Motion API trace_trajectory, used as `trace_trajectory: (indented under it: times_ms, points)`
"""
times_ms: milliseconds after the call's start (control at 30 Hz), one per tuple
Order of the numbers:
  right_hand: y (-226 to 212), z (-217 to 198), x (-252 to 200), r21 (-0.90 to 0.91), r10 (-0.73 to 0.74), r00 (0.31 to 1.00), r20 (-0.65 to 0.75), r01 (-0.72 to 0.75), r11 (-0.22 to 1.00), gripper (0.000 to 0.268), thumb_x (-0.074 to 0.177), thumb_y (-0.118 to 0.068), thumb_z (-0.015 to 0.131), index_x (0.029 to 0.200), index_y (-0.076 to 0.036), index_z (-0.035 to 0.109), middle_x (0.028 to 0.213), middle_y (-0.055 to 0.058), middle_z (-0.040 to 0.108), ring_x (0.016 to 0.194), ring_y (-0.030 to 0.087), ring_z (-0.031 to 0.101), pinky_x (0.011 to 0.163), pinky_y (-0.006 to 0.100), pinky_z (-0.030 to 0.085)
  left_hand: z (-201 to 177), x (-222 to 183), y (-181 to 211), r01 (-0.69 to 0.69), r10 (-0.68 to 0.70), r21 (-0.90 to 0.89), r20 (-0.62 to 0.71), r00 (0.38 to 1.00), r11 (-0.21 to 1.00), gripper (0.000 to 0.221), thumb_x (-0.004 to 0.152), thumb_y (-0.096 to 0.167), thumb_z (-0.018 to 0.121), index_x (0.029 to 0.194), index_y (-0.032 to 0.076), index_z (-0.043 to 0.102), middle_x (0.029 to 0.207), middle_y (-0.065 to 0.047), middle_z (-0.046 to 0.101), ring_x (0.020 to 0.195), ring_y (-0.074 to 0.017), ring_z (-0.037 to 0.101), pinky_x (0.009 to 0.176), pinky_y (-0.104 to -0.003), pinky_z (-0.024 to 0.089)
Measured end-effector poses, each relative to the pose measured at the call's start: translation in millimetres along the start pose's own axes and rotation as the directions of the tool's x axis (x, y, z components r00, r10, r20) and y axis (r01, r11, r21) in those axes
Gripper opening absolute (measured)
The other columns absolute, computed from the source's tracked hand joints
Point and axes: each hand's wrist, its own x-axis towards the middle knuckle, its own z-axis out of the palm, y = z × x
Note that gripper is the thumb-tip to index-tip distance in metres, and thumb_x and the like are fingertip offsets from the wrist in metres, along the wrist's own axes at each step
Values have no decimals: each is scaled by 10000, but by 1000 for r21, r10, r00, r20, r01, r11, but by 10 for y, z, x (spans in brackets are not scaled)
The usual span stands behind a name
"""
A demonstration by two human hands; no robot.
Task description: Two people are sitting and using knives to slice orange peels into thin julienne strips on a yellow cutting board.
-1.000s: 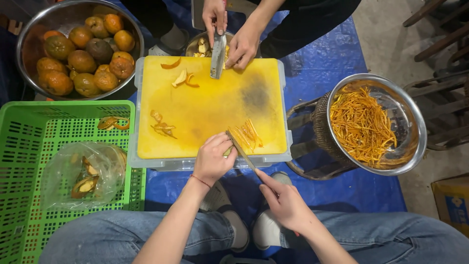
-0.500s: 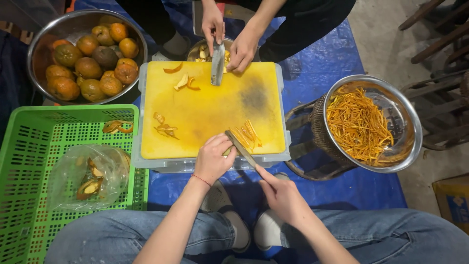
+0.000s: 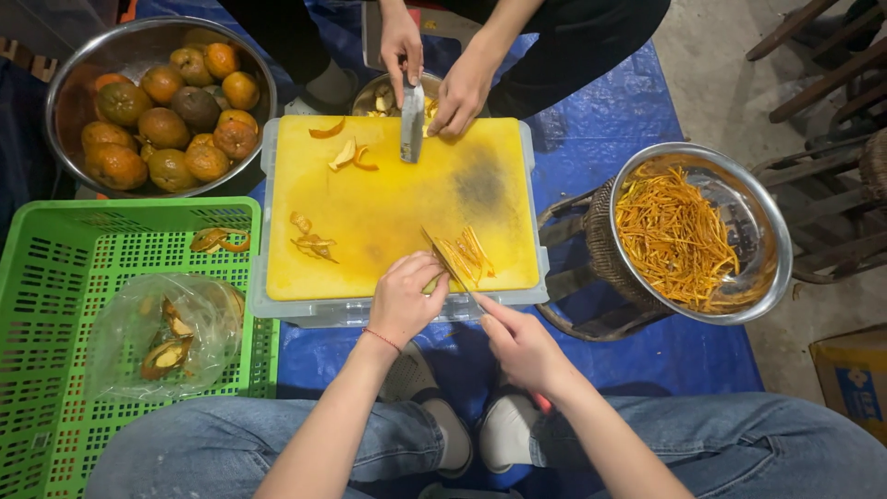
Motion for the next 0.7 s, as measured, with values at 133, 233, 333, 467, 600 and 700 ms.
trace_trajectory:
  times_ms: [133, 233, 333, 467, 600, 700]
  points:
    - [-230, -101, -183, 179, -16, 999, 31, 11, 984, 427, 1027, -157, 460, 1418, -156, 631, 478, 113, 545, 274, 203, 518, 211, 297, 460, -67, 62, 43, -2, 2, 8, 12, 1000, 1000, 43, 836, 200, 770, 829, 164, 791, 895, 2, 766, 963, -189, 748, 900, -302, 585]
    - [-312, -207, -425, 279, 136, 978, 158, -177, 944, 530, 1036, -250, 435, 1559, -257, 518, 541, 14, 303, 338, 99, 297, 285, 253, 283, -256, 128, 187, 10, -4, -46, 129, 992, 999, 94, 888, 91, 694, 871, 47, 776, 932, -58, 766, 891, -226, 712, 824, -376, 593]
    - [-309, -221, -457, 324, 223, 967, 124, -252, 912, 529, 1030, -226, 451, 1551, -252, 537, 527, 32, 338, 342, 104, 305, 275, 247, 296, -249, 111, 180, 36, -27, -48, 179, 983, 998, 132, 910, 126, 685, 923, 53, 795, 981, -54, 783, 954, -220, 723, 861, -392, 602]
    - [-414, -213, -365, 392, 208, 971, 119, -238, 889, 552, 1033, -240, 434, 1582, -248, 477, 522, 23, 296, 333, 100, 268, 276, 243, 275, -238, 129, 187, 23, -17, -40, 153, 988, 999, 119, 902, 123, 693, 889, 62, 793, 945, -60, 777, 939, -220, 725, 865, -374, 602]
    - [-468, -178, -396, 315, 190, 975, 115, -217, 924, 540, 1029, -230, 441, 1564, -250, 513, 523, 13, 293, 340, 101, 286, 280, 258, 283, -244, 123, 187, 17, -10, -51, 129, 992, 999, 105, 900, 113, 703, 896, 54, 790, 949, -57, 778, 939, -229, 726, 876, -389, 594]
    - [-398, -165, -458, 218, 213, 970, 116, -234, 948, 545, 1027, -265, 460, 1569, -296, 504, 567, -7, 312, 395, 97, 298, 322, 256, 313, -273, 148, 203, 39, -28, -58, 173, 985, 998, 110, 907, 115, 694, 918, 61, 789, 961, -46, 776, 924, -221, 713, 853, -386, 585]
